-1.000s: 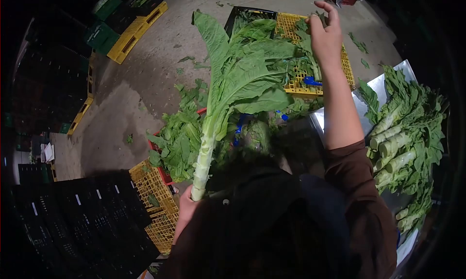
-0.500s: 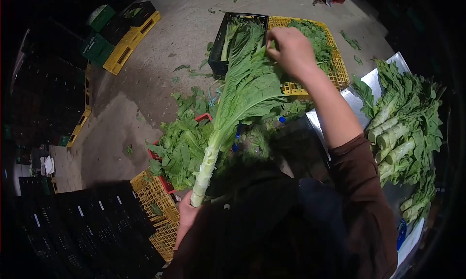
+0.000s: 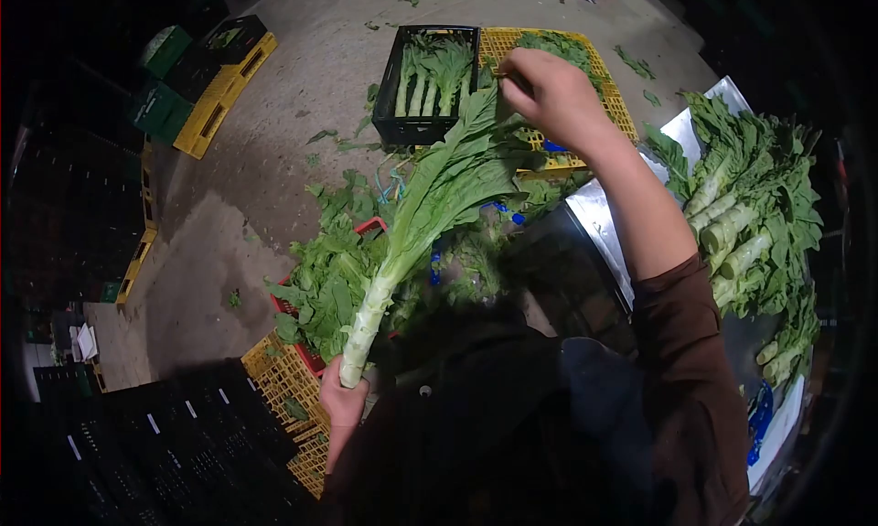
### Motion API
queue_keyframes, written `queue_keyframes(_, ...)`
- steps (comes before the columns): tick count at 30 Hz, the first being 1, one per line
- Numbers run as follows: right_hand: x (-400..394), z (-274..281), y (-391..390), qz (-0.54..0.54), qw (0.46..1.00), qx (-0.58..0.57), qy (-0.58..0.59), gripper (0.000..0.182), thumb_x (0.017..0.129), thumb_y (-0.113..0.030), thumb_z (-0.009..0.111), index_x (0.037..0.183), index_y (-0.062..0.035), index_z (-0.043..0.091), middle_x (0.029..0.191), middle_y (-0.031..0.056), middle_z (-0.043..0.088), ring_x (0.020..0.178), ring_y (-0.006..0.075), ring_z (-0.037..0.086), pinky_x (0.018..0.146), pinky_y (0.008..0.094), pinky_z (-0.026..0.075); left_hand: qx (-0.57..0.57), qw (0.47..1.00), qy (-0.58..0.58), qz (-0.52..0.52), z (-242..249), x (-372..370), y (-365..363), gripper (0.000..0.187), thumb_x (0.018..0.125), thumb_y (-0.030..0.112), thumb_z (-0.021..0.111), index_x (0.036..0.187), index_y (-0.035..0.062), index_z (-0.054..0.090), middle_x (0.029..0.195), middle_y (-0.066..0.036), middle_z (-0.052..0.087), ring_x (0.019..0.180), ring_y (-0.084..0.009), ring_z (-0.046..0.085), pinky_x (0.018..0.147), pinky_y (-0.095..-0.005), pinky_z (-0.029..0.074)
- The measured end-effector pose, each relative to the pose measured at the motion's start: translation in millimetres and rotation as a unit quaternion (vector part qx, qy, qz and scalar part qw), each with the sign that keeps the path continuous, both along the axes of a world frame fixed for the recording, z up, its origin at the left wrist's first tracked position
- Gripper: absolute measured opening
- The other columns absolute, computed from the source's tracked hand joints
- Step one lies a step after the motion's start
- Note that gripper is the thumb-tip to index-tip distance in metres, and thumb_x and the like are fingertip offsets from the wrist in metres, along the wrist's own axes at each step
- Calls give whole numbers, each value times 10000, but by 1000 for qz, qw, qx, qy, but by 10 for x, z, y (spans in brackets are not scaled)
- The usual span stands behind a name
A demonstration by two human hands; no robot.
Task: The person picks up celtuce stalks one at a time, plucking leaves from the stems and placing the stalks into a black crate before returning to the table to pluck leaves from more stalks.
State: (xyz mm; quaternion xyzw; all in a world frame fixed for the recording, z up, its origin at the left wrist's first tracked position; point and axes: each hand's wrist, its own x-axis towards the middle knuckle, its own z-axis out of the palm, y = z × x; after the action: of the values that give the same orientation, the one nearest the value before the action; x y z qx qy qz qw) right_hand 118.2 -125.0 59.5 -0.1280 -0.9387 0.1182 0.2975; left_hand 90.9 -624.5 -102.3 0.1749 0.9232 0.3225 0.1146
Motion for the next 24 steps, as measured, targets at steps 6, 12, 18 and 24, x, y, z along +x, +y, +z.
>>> queue_keyframes(6, 456, -73, 182, -79, 840, -484, 231, 188, 859, -173, 617, 976, -26, 600, 753, -36, 540, 652, 48, 476, 583, 201, 382, -2, 989, 150, -14, 22, -229, 65, 439, 595, 40, 651, 1027, 76, 585, 887, -139, 591, 833, -359, 556, 748, -423, 456)
queue_keyframes(12, 1615, -127, 377, -264, 854, -289, 343, 271, 876, -215, 624, 1030, 7, 605, 846, 9, 596, 722, 65, 509, 653, 198, 411, -15, 963, 267, -39, 55, -586, 238, 434, 594, 14, 663, 1017, 74, 584, 925, -128, 601, 865, -347, 552, 780, -429, 431)
queue_keyframes(18, 3828, -294, 417, -469, 833, -86, 281, 364, 879, -248, 632, 1163, -32, 557, 983, 61, 621, 847, 128, 560, 756, 253, 448, 14, 943, 324, -80, 96, -795, 600, 424, 603, 3, 664, 1012, 75, 578, 943, -126, 606, 878, -355, 554, 806, -434, 418)
queue_keyframes(24, 4905, -330, -296, -645, 740, -139, -133, 590, 849, -283, 643, 1377, -204, 393, 1091, 193, 628, 954, 348, 624, 776, 378, 484, 81, 915, 361, -162, 151, -725, 1207, 402, 622, -15, 658, 1006, 74, 575, 953, -121, 614, 889, -350, 563, 810, -430, 420)
